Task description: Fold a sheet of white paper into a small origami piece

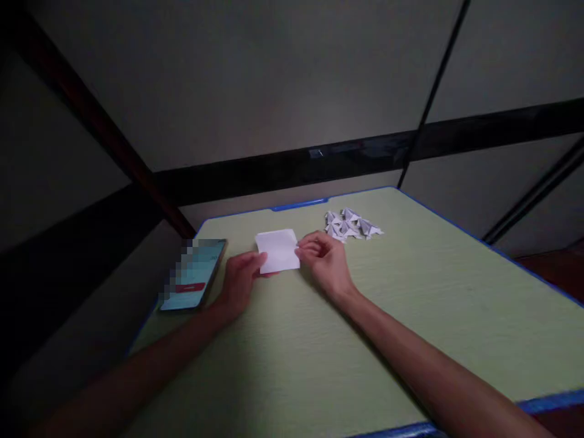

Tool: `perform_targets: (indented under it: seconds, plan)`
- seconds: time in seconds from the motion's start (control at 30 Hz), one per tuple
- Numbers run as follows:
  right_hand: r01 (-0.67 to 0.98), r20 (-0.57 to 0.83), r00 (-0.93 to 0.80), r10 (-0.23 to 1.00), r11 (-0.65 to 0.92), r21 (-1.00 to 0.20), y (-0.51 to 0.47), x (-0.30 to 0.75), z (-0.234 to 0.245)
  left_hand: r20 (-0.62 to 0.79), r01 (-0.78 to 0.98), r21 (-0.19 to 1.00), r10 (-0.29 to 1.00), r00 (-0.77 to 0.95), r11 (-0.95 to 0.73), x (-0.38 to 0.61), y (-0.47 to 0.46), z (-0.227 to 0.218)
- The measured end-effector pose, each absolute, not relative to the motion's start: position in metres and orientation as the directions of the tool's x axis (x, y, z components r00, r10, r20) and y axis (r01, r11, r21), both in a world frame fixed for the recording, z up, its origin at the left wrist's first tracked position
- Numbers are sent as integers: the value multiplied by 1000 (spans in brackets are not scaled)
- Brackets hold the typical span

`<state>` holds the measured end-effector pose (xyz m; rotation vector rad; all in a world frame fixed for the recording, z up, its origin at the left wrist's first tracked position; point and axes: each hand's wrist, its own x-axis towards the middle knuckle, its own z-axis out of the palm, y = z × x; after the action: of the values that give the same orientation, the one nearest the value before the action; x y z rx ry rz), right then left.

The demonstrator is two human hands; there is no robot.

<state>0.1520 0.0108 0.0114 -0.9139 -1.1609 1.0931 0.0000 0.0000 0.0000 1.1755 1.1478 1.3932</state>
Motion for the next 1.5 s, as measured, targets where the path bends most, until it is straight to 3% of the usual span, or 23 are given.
perform_targets:
  seconds: [0.2,0.67,0.8,0.87,0.97,1.1,1.23,1.33,1.5]
  plan:
    - [-69,129,19,992,130,-989,7,151,11,113,-74,990,992,-56,-117,3,-2,1]
    - [-113,179,-198,964,159,-981,12,159,11,101,-52,993,995,-13,-102,4,-4,4]
    - [-251,208,-143,967,168,-953,13,158,12,124,-46,991,992,-11,-125,2,-3,1]
    - [-287,160,-104,982,124,-950,12,156,12,137,-42,990,990,-13,-138,2,-3,1]
    - [-269,77,-41,996,63,-961,11,154,12,133,-5,991,991,16,-132,3,-5,2]
    - [-189,125,4,992,123,-974,12,157,16,62,36,997,981,183,-70,5,-9,5]
    - [23,89,-257,962,98,-995,10,163,21,72,40,996,970,232,-84,3,-9,7]
    - [186,0,-499,867,106,-977,6,164,23,49,115,990,955,292,-86,3,-8,7]
    - [263,-34,-656,754,186,-947,1,161,26,74,236,955,917,391,-178,5,-9,6]
